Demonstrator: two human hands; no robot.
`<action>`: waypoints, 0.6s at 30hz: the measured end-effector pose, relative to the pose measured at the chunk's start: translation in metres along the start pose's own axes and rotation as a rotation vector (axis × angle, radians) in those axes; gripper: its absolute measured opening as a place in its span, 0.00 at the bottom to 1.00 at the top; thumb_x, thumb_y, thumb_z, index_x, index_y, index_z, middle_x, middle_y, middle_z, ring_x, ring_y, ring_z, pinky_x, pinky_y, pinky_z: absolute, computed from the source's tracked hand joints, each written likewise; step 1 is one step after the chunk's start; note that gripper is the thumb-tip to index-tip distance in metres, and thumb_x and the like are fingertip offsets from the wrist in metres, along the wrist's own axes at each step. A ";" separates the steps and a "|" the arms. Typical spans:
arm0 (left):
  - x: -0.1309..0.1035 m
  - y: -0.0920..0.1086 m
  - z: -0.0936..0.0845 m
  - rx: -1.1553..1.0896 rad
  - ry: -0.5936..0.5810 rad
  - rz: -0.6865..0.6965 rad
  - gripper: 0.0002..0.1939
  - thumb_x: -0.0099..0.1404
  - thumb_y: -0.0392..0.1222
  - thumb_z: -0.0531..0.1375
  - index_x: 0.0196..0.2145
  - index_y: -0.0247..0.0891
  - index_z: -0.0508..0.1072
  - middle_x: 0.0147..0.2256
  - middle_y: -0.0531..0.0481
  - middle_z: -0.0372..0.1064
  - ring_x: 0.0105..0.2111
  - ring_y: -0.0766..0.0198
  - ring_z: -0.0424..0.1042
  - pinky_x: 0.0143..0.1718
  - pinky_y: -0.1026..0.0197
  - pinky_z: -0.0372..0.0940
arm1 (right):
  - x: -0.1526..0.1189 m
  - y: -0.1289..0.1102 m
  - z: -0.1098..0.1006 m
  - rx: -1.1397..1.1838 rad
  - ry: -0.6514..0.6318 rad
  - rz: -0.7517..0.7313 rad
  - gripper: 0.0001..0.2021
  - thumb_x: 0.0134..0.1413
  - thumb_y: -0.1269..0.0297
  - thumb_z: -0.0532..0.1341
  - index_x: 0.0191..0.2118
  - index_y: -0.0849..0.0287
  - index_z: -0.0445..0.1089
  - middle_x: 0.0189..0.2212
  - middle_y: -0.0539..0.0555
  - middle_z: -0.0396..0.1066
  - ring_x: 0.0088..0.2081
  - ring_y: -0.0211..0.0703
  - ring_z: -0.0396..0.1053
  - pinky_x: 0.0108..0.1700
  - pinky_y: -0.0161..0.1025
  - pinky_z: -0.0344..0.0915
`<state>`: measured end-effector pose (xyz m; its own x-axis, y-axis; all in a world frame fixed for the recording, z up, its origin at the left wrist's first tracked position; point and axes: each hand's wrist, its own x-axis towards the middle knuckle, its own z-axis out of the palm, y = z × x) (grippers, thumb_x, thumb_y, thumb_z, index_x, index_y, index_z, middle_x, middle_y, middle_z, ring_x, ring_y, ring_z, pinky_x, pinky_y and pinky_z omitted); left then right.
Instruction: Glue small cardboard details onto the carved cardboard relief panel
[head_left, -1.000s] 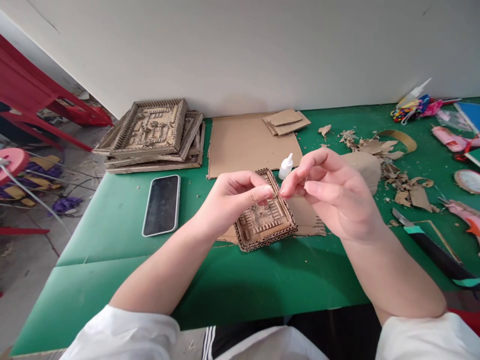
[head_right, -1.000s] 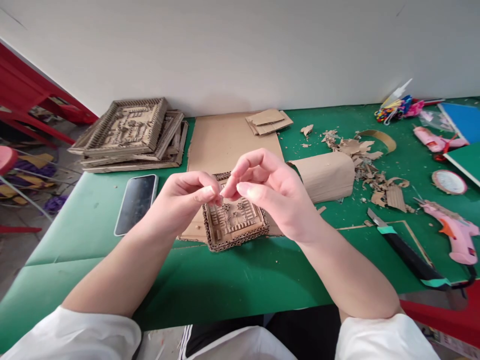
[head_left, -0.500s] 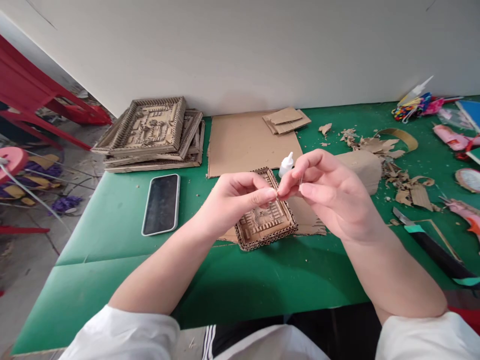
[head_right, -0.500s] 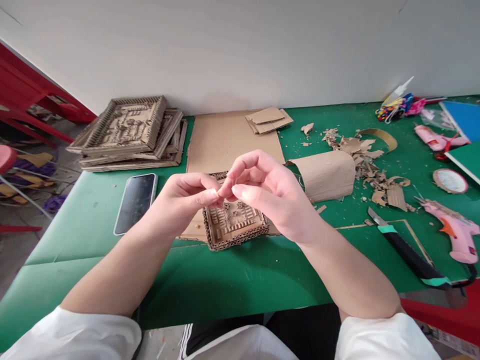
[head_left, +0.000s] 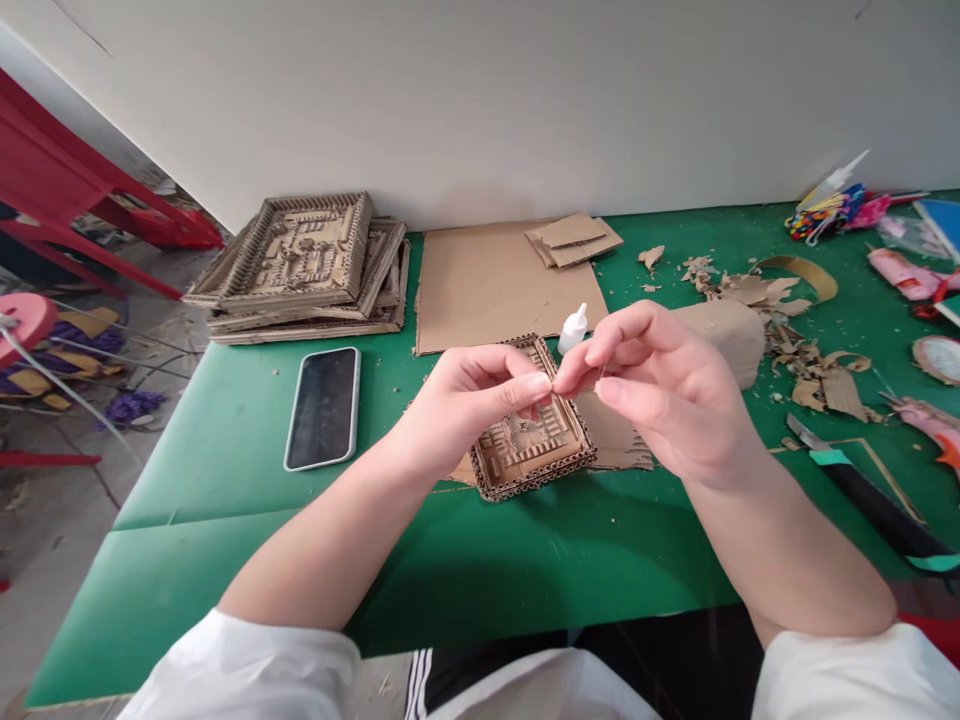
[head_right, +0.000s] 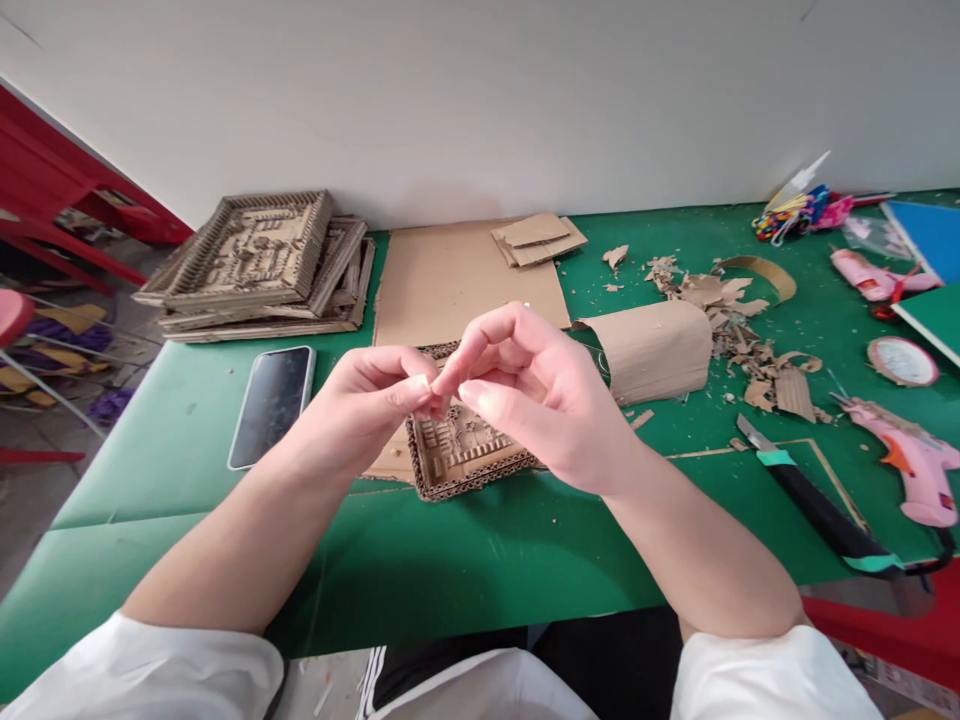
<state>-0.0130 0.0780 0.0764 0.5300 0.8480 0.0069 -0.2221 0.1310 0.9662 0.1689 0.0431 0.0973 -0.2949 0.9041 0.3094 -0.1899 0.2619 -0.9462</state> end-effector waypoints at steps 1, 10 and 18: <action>0.000 0.000 0.000 -0.002 0.003 -0.004 0.09 0.54 0.44 0.67 0.23 0.37 0.75 0.20 0.56 0.69 0.22 0.75 0.66 0.27 0.72 0.63 | 0.000 0.000 0.000 -0.017 0.001 -0.009 0.05 0.55 0.73 0.58 0.37 0.56 0.66 0.34 0.50 0.72 0.37 0.36 0.71 0.42 0.39 0.69; -0.003 0.003 0.006 0.041 0.077 0.032 0.11 0.57 0.44 0.65 0.22 0.36 0.74 0.20 0.56 0.68 0.22 0.75 0.65 0.26 0.71 0.62 | -0.005 -0.008 0.005 -0.201 0.028 -0.076 0.06 0.54 0.73 0.58 0.37 0.55 0.66 0.32 0.48 0.71 0.36 0.37 0.71 0.41 0.39 0.70; -0.006 0.005 0.009 0.061 0.079 0.069 0.10 0.57 0.44 0.65 0.22 0.37 0.73 0.20 0.56 0.67 0.22 0.74 0.65 0.26 0.71 0.62 | -0.002 -0.003 0.005 -0.552 0.113 -0.183 0.05 0.53 0.72 0.61 0.36 0.56 0.69 0.32 0.48 0.72 0.35 0.34 0.69 0.39 0.35 0.68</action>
<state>-0.0102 0.0689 0.0838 0.4482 0.8922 0.0557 -0.2044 0.0416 0.9780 0.1656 0.0392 0.1003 -0.1957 0.8499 0.4892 0.2955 0.5268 -0.7970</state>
